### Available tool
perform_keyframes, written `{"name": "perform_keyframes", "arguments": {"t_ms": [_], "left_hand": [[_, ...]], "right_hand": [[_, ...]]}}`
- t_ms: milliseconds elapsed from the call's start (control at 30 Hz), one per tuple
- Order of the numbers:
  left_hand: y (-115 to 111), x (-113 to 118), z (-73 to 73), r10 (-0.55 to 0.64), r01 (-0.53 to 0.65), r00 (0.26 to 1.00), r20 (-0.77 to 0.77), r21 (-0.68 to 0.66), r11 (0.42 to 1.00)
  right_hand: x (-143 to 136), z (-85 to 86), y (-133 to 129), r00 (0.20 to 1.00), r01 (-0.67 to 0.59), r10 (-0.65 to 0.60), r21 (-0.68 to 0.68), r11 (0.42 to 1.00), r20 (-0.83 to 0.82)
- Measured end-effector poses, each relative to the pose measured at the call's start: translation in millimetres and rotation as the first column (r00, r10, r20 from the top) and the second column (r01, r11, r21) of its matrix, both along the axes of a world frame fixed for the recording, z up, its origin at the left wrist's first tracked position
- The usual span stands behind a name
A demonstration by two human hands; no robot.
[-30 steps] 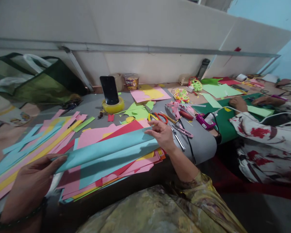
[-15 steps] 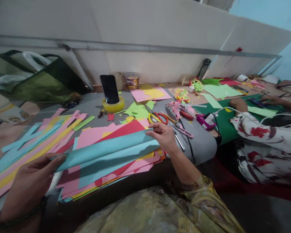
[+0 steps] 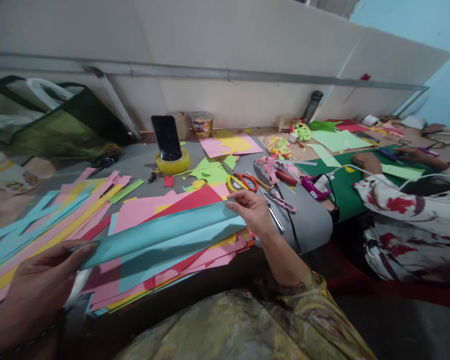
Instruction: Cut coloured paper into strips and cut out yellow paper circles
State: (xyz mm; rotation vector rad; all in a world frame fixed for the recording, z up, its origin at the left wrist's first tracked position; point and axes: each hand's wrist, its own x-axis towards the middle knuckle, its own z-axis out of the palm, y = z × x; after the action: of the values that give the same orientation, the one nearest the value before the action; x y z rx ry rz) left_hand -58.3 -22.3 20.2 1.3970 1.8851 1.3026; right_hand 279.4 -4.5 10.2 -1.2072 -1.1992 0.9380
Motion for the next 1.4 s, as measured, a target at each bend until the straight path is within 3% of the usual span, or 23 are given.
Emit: {"name": "perform_keyframes", "arguments": {"t_ms": [133,400,533,633,767,867,967,1067,1233,1400], "left_hand": [[-0.6,0.3,0.3,0.063,-0.036,0.971,0.232,-0.121,0.992],[-0.3,-0.6,0.0,0.077,-0.041,0.957,0.279,-0.133,0.99],[-1.3,-1.4,-0.9,-0.019,0.04,0.976,0.218,-0.096,0.995],[2.5,1.2,1.9,-0.181,0.191,0.977,0.112,-0.089,0.978],[19.7,2.1,3.7,-0.454,0.44,0.89,-0.041,-0.183,0.879],[35.9,1.6,0.4,-0.562,0.52,0.821,-0.103,-0.271,0.81],[45.3,3.4,-5.3,-0.6,0.527,0.78,-0.178,-0.33,0.783],[46.4,5.4,-11.8,-0.594,0.503,0.757,-0.273,-0.338,0.795],[43.7,0.9,-22.6,-0.61,0.519,0.731,-0.305,-0.331,0.788],[43.8,-8.0,-32.8,-0.637,0.529,0.679,-0.365,-0.358,0.769]], "right_hand": [[-0.5,-0.2,0.1,0.999,0.039,-0.039,0.019,0.999,0.0],[0.7,-1.8,0.1,0.995,0.08,-0.083,0.049,0.996,0.056],[3.5,-4.5,1.7,0.99,0.076,-0.085,0.081,0.994,0.115],[8.7,-7.2,5.8,0.968,0.055,-0.081,0.115,0.992,0.239],[17.0,-14.5,15.1,0.873,-0.003,-0.063,0.134,0.991,0.483],[21.1,-23.7,22.2,0.812,-0.039,-0.017,0.084,0.996,0.584],[23.3,-33.4,27.8,0.784,-0.072,0.044,0.02,0.997,0.619],[25.2,-41.3,30.8,0.765,-0.1,0.079,-0.003,0.995,0.639],[29.4,-51.5,31.3,0.712,-0.078,0.046,0.014,0.997,0.7],[32.4,-56.6,30.9,0.596,-0.166,0.021,0.098,0.981,0.803]]}}
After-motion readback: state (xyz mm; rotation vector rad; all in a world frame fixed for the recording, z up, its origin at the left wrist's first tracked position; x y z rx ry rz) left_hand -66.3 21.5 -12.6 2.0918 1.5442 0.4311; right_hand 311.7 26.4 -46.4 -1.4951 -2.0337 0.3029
